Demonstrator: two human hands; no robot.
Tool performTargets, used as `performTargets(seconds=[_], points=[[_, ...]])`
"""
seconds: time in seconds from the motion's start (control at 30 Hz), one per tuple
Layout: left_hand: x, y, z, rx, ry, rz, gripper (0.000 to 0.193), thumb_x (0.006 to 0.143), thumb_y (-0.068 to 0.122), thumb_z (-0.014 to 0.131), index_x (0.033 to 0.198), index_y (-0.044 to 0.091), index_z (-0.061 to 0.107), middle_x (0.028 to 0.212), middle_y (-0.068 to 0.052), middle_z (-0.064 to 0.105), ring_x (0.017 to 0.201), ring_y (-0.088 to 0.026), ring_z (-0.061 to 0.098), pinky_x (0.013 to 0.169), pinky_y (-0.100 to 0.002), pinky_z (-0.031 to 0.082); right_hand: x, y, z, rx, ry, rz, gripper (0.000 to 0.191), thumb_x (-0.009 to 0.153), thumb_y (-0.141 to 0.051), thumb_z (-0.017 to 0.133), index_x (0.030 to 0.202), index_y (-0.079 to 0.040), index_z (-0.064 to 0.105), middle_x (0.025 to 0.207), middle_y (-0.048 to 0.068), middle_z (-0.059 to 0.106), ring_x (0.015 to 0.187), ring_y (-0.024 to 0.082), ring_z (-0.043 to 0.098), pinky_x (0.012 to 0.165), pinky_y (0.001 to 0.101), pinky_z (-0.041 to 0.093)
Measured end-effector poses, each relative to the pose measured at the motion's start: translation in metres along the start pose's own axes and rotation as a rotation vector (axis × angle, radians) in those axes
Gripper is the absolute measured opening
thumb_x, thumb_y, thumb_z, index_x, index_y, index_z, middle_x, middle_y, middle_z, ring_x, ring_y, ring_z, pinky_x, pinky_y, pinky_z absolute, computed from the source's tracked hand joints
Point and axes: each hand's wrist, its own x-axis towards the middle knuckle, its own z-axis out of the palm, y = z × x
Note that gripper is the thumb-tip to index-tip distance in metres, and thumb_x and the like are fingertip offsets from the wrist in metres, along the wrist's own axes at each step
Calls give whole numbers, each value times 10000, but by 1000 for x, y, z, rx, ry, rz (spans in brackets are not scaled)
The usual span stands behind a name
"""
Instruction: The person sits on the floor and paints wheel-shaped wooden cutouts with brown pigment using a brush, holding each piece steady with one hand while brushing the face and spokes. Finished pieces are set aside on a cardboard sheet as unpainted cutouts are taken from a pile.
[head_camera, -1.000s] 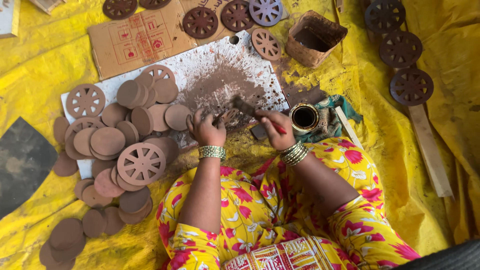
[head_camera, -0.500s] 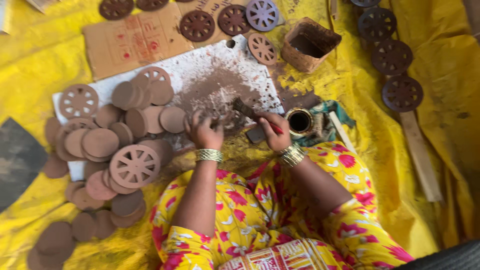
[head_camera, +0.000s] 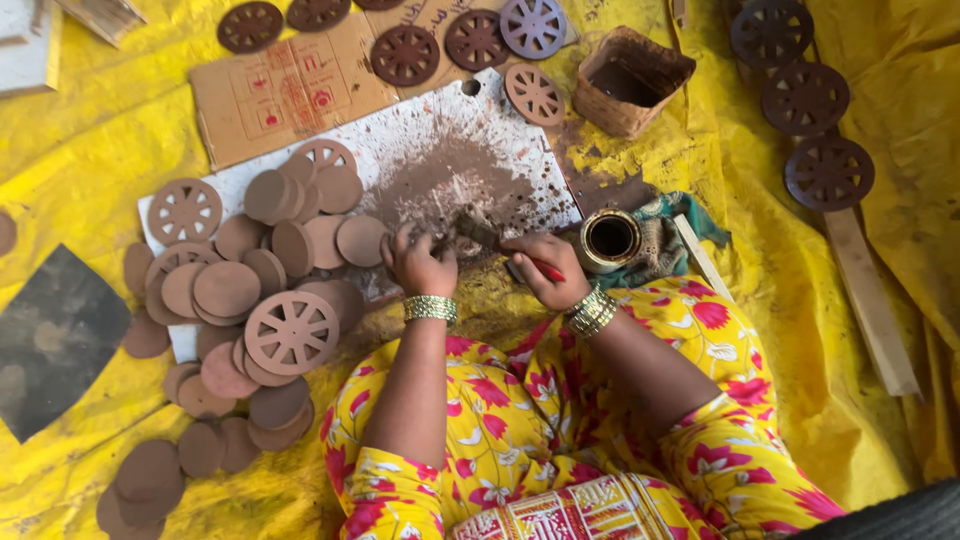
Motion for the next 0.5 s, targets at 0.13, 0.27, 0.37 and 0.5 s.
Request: performTargets(seconds=[0.13,0.27,0.37,0.5], points=[[0,3,2,12,-35,-67,278,682,230,860,935,130,800,1405,-10,570,1432,-424,331,1108,-643,303,5,14,0,19,81,341,249,1006,-173,613,1178,-39,733,971,150,754,870,244,737,809,354,585],[-1,8,4,18,-15,-61,292,674,246,867,927,118,795,1401,-33,558,1416,-441,327,1098,-645,307,3,8,-1,35,70,203,243,1008,-157,623,1185,-21,720,986,157,750,893,251,734,827,364,571],[-2,8,2,-5,16,-13,295,685,248,859,938,112,791,1380,-30,571,1412,-443,345,1122,-630,320,-1,-6,0,16,7,74,235,1008,-140,623,1189,-18,711,1010,169,745,930,289,727,858,382,561],[-3,7,0,26,11,-13,226,694,231,861,872,112,791,1373,-24,590,1410,-439,363,1124,-631,312,-1,-19,-4,-18,31,-26,228,1008,-123,617,1195,-14,690,1045,178,737,956,328,718,875,399,558]])
